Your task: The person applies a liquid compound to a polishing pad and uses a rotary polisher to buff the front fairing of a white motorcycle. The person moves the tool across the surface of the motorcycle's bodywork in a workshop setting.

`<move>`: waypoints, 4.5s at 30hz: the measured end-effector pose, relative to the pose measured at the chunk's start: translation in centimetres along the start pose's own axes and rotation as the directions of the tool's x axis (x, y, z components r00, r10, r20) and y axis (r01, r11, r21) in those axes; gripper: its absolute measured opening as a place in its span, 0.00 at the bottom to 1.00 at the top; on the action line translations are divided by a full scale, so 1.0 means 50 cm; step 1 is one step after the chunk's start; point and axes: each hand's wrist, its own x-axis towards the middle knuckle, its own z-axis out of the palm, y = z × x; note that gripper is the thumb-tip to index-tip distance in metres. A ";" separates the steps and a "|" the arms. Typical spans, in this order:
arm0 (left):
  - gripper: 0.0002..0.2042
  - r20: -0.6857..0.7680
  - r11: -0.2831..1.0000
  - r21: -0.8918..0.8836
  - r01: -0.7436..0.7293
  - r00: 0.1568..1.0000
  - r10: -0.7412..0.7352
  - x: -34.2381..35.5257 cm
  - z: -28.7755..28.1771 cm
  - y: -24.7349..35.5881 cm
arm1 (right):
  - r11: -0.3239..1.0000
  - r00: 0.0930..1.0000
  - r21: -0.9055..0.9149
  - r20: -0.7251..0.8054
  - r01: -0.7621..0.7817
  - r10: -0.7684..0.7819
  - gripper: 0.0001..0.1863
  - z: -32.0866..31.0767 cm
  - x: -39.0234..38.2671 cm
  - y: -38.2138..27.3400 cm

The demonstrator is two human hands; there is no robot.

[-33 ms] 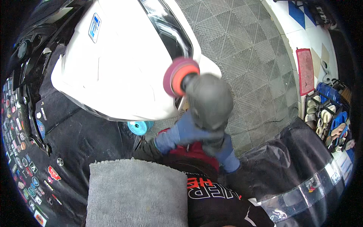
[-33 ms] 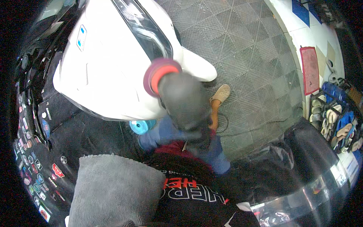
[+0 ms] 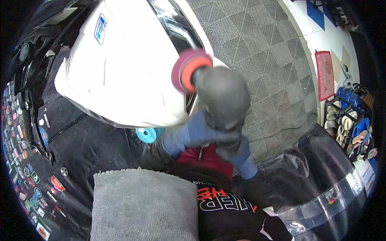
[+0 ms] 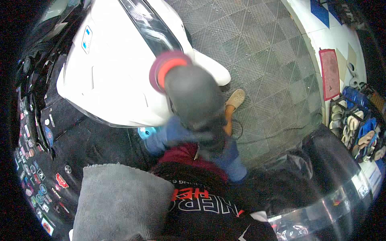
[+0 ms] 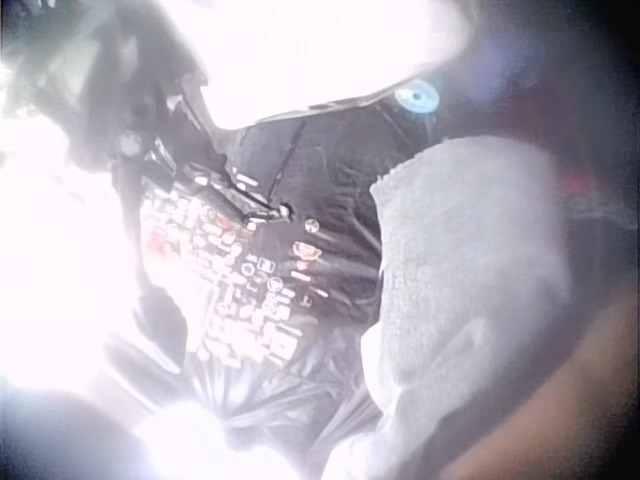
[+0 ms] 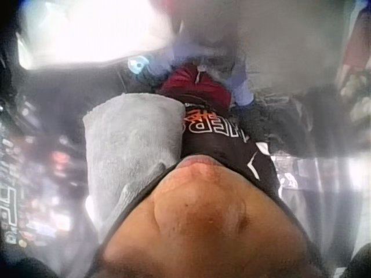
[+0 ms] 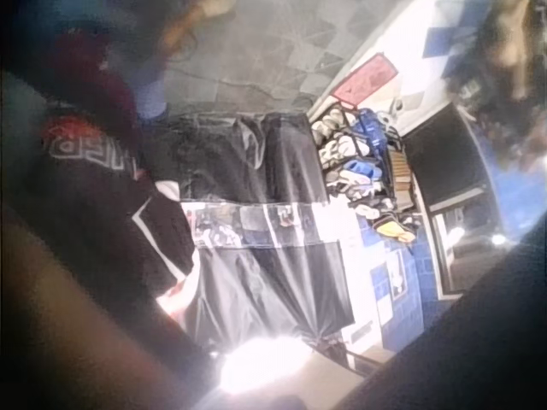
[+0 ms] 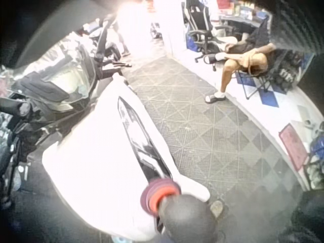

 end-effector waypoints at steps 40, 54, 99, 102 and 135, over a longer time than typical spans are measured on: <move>0.27 -0.444 0.909 -0.265 -0.323 0.877 0.182 0.321 0.069 0.055 | 0.937 0.814 -0.342 0.563 0.070 0.144 0.25 -0.380 0.387 -0.279; 0.41 -0.128 0.989 0.077 0.123 0.985 -0.113 -0.052 0.031 -0.215 | 0.981 0.912 0.031 0.366 0.189 -0.187 0.44 -0.035 0.082 0.313; 0.40 0.002 0.995 -0.014 0.095 0.995 -0.095 -0.173 0.009 -0.259 | 0.987 0.887 -0.157 0.451 -0.032 0.100 0.47 0.079 -0.011 0.415; 0.41 0.046 0.979 0.159 0.126 0.990 -0.135 -0.239 -0.018 -0.275 | 0.870 0.852 -0.373 0.516 0.321 -0.093 0.42 0.154 -0.034 0.548; 0.36 -0.018 0.962 0.027 0.273 0.962 -0.273 -0.502 -0.266 -0.489 | 0.800 0.954 -0.520 0.176 0.298 -0.241 0.50 0.222 -0.056 0.239</move>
